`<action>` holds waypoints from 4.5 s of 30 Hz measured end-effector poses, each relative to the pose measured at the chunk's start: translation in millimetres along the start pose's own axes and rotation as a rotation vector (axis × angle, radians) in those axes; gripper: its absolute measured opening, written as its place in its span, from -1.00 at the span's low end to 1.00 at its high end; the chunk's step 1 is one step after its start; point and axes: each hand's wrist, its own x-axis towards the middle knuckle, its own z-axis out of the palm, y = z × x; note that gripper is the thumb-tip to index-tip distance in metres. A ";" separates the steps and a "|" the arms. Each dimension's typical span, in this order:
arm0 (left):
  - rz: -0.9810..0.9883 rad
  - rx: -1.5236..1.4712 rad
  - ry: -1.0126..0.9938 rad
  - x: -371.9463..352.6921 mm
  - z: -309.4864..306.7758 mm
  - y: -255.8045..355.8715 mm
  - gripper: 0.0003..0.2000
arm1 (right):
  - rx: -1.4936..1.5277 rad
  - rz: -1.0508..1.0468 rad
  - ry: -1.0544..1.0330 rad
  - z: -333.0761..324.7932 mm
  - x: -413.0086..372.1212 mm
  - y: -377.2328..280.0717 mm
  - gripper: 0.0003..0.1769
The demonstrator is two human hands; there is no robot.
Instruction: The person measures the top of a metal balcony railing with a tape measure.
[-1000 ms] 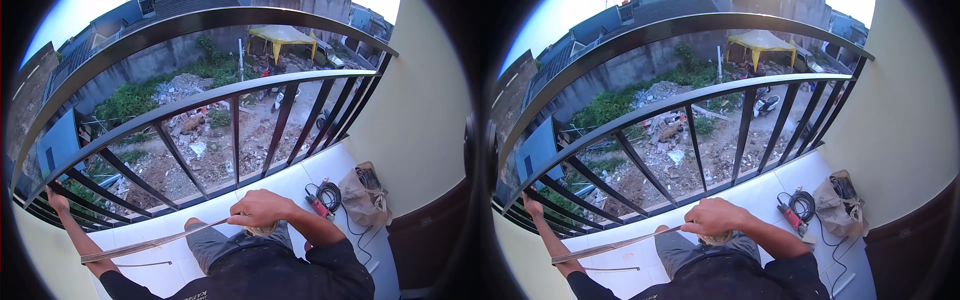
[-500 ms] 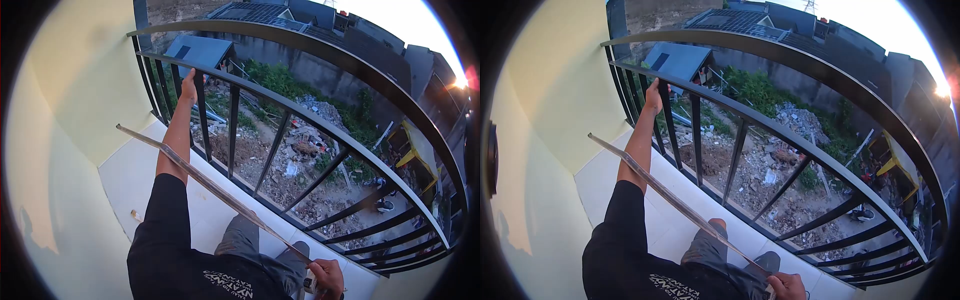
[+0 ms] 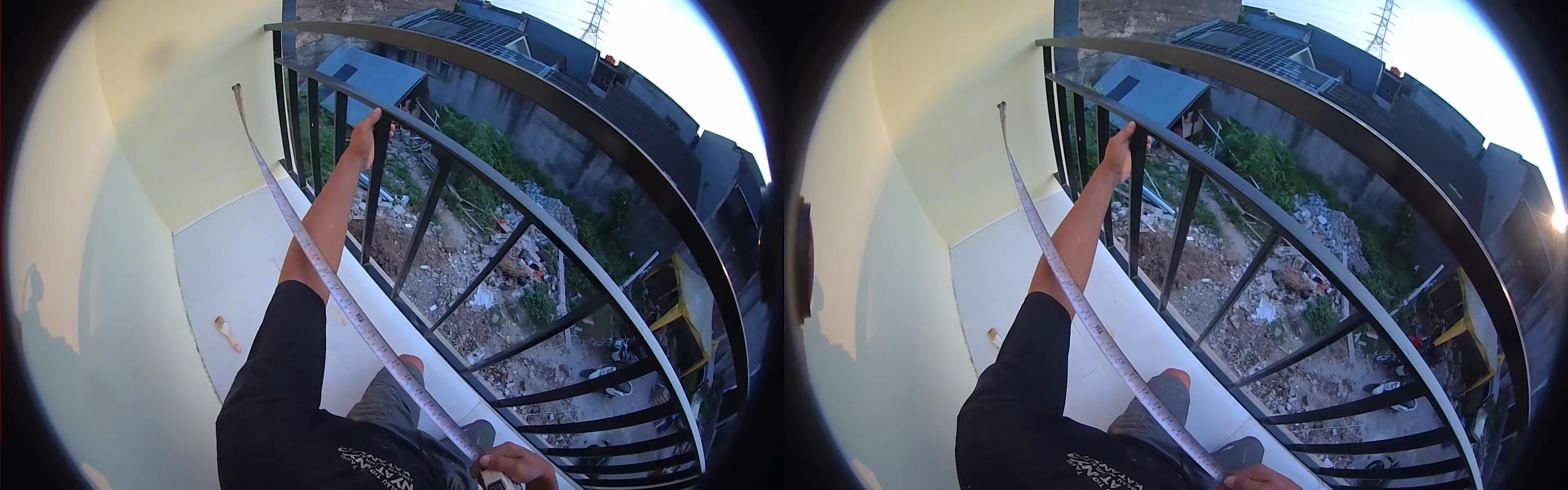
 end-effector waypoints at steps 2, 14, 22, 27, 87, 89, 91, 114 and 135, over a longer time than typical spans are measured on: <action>0.002 -0.004 -0.002 -3.8 1.9 2.9 -0.60 | 0.062 0.042 -0.058 -2.4 7.2 -14.0 -0.57; 0.026 0.243 0.380 -9.1 2.8 24.5 -0.54 | -0.164 -0.019 0.334 -35.1 9.7 -180.7 -0.54; 0.125 0.456 0.528 -3.3 -4.2 24.3 0.04 | -0.349 -0.120 0.444 -48.6 50.1 -281.0 -0.50; 0.244 0.796 0.666 -14.5 6.4 45.8 0.27 | -0.438 -0.238 0.447 -66.7 90.2 -333.5 -0.49; -0.027 0.131 0.419 90.0 -45.6 107.6 -0.83 | -0.697 -0.090 0.680 -97.2 -2.0 -279.6 -0.52; -0.032 0.175 0.395 79.8 -37.6 108.8 -0.79 | -0.697 -0.099 0.678 -103.2 15.0 -289.6 -0.52; -0.039 0.196 0.398 77.4 -36.4 105.5 -0.78 | -0.698 -0.107 0.676 -103.4 31.5 -305.1 -0.52; -0.184 0.543 0.353 73.4 -46.2 83.8 -0.73 | -0.734 -0.098 0.576 -114.5 83.0 -343.1 -0.51; 0.340 0.682 0.299 -7.4 -2.8 47.2 -0.82 | -0.809 -0.138 0.555 -116.6 85.2 -343.6 -0.51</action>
